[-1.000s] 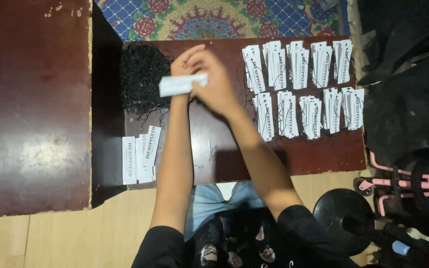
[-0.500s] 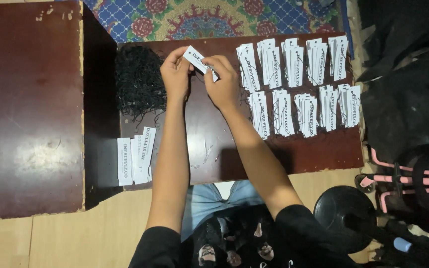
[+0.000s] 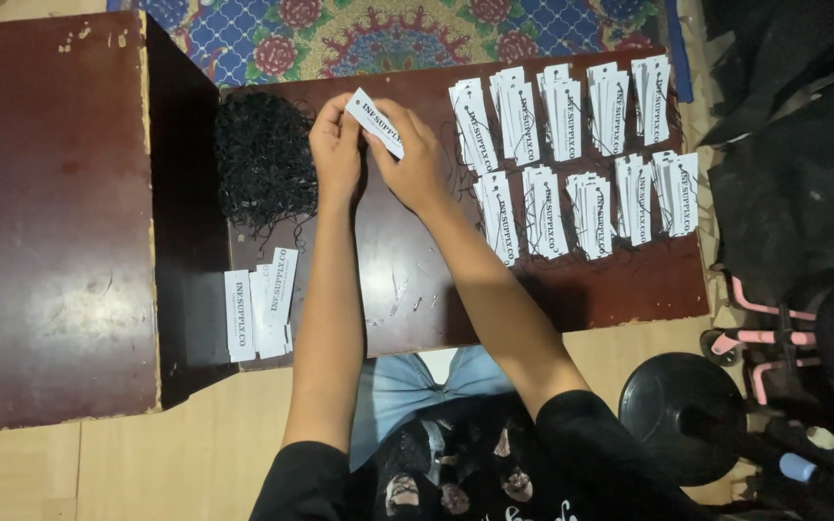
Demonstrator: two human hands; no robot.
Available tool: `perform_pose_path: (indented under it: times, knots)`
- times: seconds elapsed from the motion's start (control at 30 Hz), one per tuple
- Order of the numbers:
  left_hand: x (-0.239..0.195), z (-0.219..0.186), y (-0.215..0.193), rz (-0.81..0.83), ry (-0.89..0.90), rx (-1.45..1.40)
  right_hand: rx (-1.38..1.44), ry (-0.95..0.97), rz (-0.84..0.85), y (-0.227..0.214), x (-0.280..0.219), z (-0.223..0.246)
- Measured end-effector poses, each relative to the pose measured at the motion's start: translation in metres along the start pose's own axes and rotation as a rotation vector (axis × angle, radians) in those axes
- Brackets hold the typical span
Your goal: The person sits on the floor and repeatedly picks up a white tag and a black cord, threads the cord through the tag, and places the assembled unit on the table. The person continues this process for multiple units throughout the clip.
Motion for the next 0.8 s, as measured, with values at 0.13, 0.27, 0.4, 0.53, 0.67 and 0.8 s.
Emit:
perform_pose_path:
  times: [0.13,0.27,0.4,0.53,0.67,0.8]
  knots:
    - [0.0,-0.008,0.002,-0.016,0.021,0.066,-0.152,0.002,0.041,0.0,-0.002,0.008]
    - [0.0,-0.004,-0.001,0.002,0.054,0.083,-0.148,0.011,-0.002,0.004,-0.004,0.004]
    - [0.0,-0.013,0.003,0.032,0.059,0.08,-0.121,-0.011,0.044,0.005,-0.004,0.0]
    - [0.0,-0.019,0.003,0.033,0.055,0.101,-0.07,-0.001,0.065,0.003,-0.005,0.002]
    - [0.0,-0.018,0.002,0.005,0.045,0.084,-0.069,-0.03,0.071,0.002,-0.005,0.004]
    - [0.001,-0.015,0.002,-0.083,-0.004,0.057,-0.085,-0.05,0.095,0.0,-0.006,0.01]
Point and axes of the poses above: each hand's wrist, its own x-axis towards the middle knuckle, its own y-axis out of the palm, z = x × y, the point moved 1 cm from there along x, towards the middle knuckle, and after that the axes turned 9 degrees about y, right-handed, at the moved point
